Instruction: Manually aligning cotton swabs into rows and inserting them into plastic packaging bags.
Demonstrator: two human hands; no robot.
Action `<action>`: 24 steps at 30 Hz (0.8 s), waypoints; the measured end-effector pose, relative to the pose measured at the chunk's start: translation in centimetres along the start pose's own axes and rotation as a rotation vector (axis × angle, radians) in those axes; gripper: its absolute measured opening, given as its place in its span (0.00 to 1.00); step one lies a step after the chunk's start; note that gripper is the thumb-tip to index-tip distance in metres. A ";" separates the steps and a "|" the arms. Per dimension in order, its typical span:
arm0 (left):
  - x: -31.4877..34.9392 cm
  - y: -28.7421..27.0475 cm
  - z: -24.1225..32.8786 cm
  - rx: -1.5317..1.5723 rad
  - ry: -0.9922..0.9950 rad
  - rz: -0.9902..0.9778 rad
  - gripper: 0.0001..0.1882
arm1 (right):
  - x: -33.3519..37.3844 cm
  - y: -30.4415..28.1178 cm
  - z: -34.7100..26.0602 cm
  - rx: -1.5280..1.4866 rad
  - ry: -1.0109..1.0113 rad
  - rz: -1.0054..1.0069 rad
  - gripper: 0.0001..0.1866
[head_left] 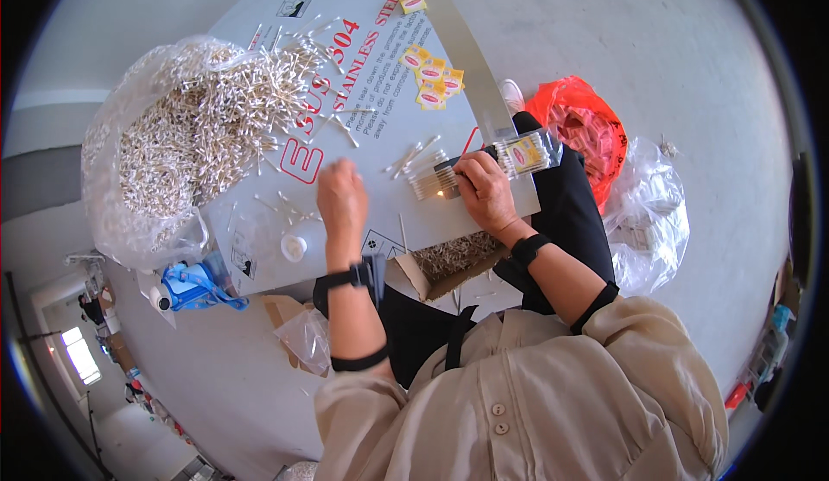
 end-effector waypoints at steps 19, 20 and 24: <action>-9.2 3.6 2.1 0.073 0.304 0.056 0.09 | -0.3 -0.2 -0.5 0.003 -0.010 0.001 0.07; -9.1 4.2 1.8 0.091 0.297 -0.023 0.09 | -0.3 -0.1 -0.6 0.002 -0.012 0.000 0.07; -6.6 5.8 5.5 0.186 0.336 -0.079 0.08 | -0.1 -0.3 -0.1 0.012 -0.013 0.009 0.07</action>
Point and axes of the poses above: each hand's wrist, its own x-axis away from the middle knuckle, its own y-axis out of the palm, z = x × y, the point moved 6 cm from there along -x, towards the middle knuckle, and after that the axes turned 2 degrees about -y, right-handed, at the moved point
